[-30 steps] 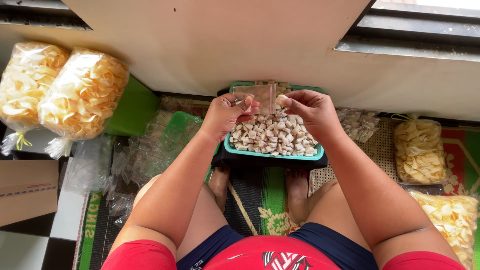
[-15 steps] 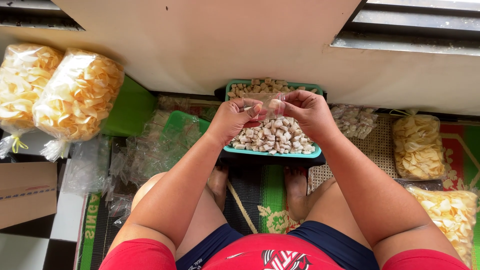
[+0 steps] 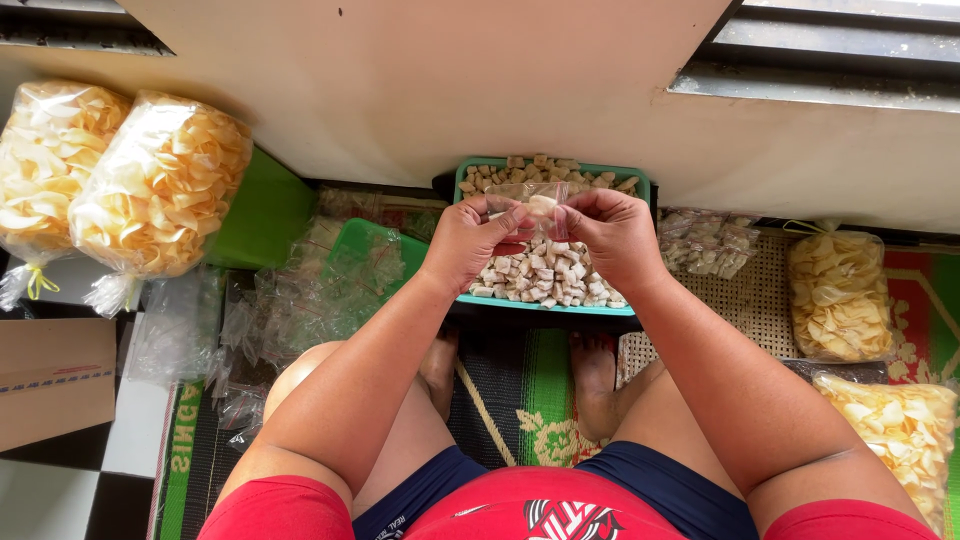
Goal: The person sits on a mat and packs small, light-colored food pieces from a green tray into small clear plastic bags. They fill each bag by hand, seal it, and place it aside before repeating the process.
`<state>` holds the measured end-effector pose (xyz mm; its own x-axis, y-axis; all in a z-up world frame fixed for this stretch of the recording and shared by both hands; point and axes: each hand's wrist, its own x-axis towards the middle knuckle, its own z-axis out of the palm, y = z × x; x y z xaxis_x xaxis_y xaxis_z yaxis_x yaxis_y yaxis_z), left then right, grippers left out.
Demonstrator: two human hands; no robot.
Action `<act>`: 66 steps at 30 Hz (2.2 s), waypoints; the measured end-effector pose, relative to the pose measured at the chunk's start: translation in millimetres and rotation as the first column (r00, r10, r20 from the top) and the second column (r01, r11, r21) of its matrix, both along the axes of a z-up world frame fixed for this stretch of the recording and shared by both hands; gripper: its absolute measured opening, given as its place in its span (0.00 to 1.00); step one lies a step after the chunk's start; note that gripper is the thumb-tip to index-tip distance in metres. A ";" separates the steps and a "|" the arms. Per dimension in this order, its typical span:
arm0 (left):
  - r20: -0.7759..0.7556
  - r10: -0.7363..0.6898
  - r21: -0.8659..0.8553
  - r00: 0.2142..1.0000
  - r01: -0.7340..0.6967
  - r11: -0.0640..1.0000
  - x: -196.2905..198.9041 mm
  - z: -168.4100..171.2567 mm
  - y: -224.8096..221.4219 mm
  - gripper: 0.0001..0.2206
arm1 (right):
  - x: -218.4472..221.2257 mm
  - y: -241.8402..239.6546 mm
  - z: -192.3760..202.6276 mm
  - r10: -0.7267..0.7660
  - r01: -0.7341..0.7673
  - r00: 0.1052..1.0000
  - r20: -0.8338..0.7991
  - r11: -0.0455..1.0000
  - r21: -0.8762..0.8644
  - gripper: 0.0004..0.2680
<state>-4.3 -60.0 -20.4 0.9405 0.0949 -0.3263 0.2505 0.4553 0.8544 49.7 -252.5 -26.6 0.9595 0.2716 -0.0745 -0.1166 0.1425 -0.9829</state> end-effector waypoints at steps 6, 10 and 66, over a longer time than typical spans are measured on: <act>0.017 0.028 0.011 0.999 -0.028 1.000 0.1 -2.1 1.6 0.13 | -3.2 1.6 6.8 0.054 -0.056 0.997 0.056 0.998 0.035 0.07; 0.024 0.035 0.000 0.999 -0.035 0.999 1.2 -4.6 2.0 0.13 | -5.9 4.4 4.9 0.078 -0.081 0.988 0.132 0.996 0.022 0.08; 0.020 -0.004 0.072 1.000 0.003 0.997 2.0 -6.4 6.2 0.12 | -4.2 -2.4 19.7 0.319 -0.282 0.912 0.256 0.944 -0.170 0.10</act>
<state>-2.3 -53.9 -26.8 0.9473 0.1143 -0.2994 0.2340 0.3915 0.8899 45.5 -254.8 -6.9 0.8209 0.5564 0.1288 0.1443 0.0162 -0.9894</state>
